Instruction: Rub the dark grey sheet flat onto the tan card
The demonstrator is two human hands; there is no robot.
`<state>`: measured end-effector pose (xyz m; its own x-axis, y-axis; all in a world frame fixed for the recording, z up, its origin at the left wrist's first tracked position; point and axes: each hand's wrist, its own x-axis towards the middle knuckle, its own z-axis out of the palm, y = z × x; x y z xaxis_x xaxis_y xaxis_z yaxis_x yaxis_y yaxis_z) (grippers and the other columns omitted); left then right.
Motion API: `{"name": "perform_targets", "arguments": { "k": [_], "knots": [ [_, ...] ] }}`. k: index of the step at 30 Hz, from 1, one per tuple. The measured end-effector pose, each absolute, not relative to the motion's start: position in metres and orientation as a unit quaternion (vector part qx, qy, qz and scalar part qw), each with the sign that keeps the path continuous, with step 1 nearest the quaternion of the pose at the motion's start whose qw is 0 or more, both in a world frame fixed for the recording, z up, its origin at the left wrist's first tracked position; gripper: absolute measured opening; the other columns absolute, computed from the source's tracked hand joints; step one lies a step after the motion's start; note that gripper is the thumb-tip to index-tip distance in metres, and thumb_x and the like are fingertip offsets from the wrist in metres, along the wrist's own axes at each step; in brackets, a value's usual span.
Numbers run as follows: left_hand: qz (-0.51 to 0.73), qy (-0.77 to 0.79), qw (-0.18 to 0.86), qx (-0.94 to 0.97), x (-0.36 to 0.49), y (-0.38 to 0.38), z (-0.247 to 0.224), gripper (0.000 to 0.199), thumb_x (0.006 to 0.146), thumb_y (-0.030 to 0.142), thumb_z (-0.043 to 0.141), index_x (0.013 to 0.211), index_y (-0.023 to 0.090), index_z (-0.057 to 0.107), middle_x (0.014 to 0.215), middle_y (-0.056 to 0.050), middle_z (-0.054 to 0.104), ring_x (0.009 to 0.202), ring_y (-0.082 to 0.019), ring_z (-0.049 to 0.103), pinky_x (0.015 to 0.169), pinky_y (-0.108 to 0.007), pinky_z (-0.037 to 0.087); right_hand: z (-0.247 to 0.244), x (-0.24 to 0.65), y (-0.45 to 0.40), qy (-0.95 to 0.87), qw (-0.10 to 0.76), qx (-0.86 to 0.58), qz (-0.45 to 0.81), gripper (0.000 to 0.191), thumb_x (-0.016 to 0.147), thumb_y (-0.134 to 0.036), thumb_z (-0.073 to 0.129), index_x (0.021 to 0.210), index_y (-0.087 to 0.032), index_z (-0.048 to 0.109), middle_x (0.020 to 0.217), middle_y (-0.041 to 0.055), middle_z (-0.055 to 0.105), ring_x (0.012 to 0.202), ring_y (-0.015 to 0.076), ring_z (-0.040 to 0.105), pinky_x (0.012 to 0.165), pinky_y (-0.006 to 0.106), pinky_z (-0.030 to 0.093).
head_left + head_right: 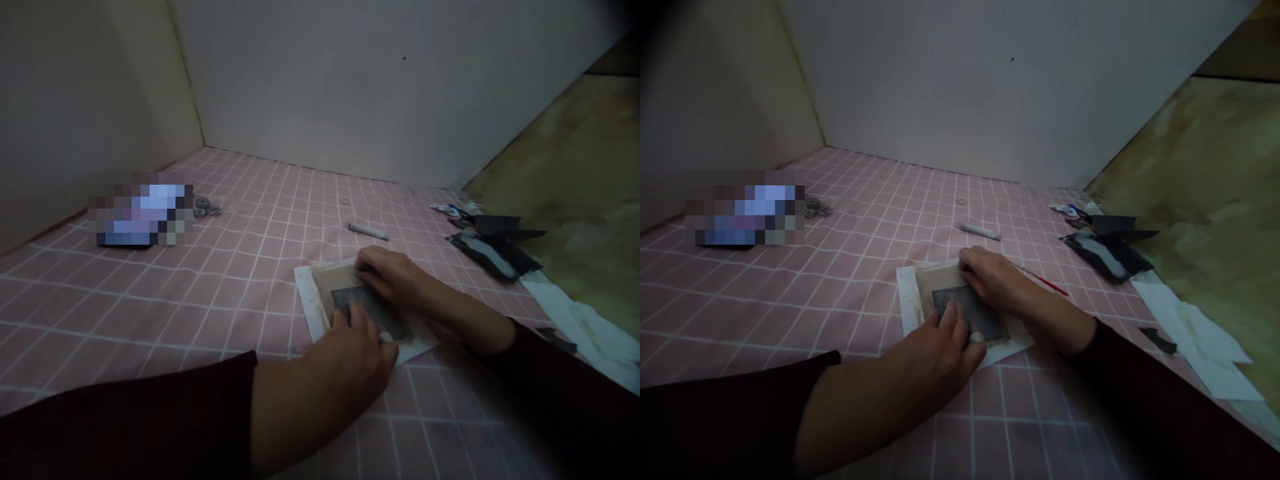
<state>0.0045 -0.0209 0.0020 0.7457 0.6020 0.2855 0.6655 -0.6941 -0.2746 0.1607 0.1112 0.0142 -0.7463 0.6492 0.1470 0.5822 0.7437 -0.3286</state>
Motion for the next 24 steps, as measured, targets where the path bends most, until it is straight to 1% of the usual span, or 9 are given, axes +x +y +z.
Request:
{"name": "perform_targets", "arguments": {
  "k": [3,8,13,16,18,19,20,21,24],
  "knots": [
    [-0.082,-0.344,0.18,-0.918,0.005,-0.021,0.002,0.019,0.092,0.014,0.032,0.097,0.013,0.051,0.107,-0.021,0.067,0.108,-0.034,0.063,0.081,-0.045,0.053,0.016,0.161,0.111,-0.925,0.117,-0.341,0.122,0.008,0.086,-0.01,0.05,0.084,-0.018,0.052,0.083,0.004,0.057,0.075,0.0162,0.052,0.07,0.028,0.039],
    [-0.071,-0.353,0.179,-0.915,0.005,-0.021,0.002,0.017,0.091,0.015,0.034,0.097,0.013,0.05,0.107,-0.023,0.067,0.108,-0.036,0.062,0.085,-0.051,0.051,0.019,0.14,0.104,-0.943,0.097,-0.285,0.143,0.014,0.09,-0.011,0.045,0.081,-0.018,0.053,0.084,0.0049,0.056,0.076,0.0162,0.052,0.07,0.028,0.041],
    [-0.098,-0.347,0.158,-0.919,0.006,-0.019,-0.003,0.017,0.094,0.016,0.034,0.097,0.014,0.05,0.112,-0.022,0.066,0.11,-0.033,0.062,0.082,-0.046,0.053,0.017,0.167,0.112,-0.931,0.1,-0.333,0.109,0.01,0.089,-0.012,0.047,0.085,-0.018,0.055,0.086,0.0056,0.057,0.079,0.018,0.055,0.072,0.03,0.042],
    [-0.096,-0.349,0.169,-0.917,0.005,-0.019,-0.002,0.017,0.093,0.017,0.036,0.099,0.013,0.051,0.108,-0.022,0.067,0.11,-0.036,0.062,0.084,-0.049,0.051,0.016,0.159,0.112,-0.93,0.102,-0.334,0.113,0.01,0.087,-0.012,0.047,0.088,-0.018,0.054,0.087,0.0061,0.059,0.077,0.0184,0.056,0.07,0.031,0.042],
    [-0.095,-0.341,0.188,-0.916,0.004,-0.02,0.001,0.017,0.093,0.017,0.037,0.097,0.012,0.052,0.103,-0.021,0.068,0.106,-0.037,0.063,0.084,-0.051,0.049,0.015,0.146,0.109,-0.935,0.11,-0.313,0.126,0.008,0.088,-0.014,0.047,0.086,-0.018,0.053,0.084,0.0056,0.06,0.074,0.0179,0.056,0.068,0.03,0.042],
    [-0.1,-0.337,0.192,-0.916,0.003,-0.021,0.002,0.017,0.094,0.019,0.037,0.098,0.012,0.052,0.103,-0.021,0.067,0.103,-0.037,0.064,0.082,-0.05,0.05,0.015,0.142,0.108,-0.938,0.114,-0.301,0.13,0.008,0.088,-0.015,0.047,0.085,-0.019,0.053,0.083,0.0053,0.06,0.073,0.0177,0.056,0.067,0.03,0.042],
    [-0.114,-0.339,0.198,-0.913,0.003,-0.021,0.004,0.015,0.094,0.019,0.037,0.094,0.014,0.051,0.1,-0.02,0.068,0.099,-0.038,0.065,0.077,-0.049,0.05,0.013,0.142,0.108,-0.942,0.114,-0.289,0.128,0.01,0.09,-0.017,0.046,0.082,-0.019,0.052,0.081,0.0053,0.059,0.072,0.018,0.056,0.067,0.03,0.042],
    [-0.116,-0.344,0.2,-0.91,0.002,-0.021,0.004,0.014,0.094,0.019,0.038,0.091,0.014,0.051,0.098,-0.019,0.068,0.097,-0.038,0.066,0.075,-0.049,0.05,0.012,0.145,0.11,-0.942,0.122,-0.285,0.126,0.013,0.091,-0.019,0.044,0.08,-0.02,0.052,0.08,0.0052,0.059,0.072,0.0181,0.056,0.066,0.031,0.043],
    [-0.128,-0.325,0.209,-0.913,0.0,-0.019,0.004,0.013,0.093,0.017,0.039,0.089,0.015,0.051,0.09,-0.015,0.068,0.089,-0.034,0.067,0.072,-0.047,0.051,0.005,0.164,0.119,-0.937,0.126,-0.299,0.127,0.015,0.093,-0.026,0.045,0.083,-0.022,0.055,0.081,0.0054,0.061,0.072,0.0195,0.057,0.065,0.033,0.044]
  ]
}}
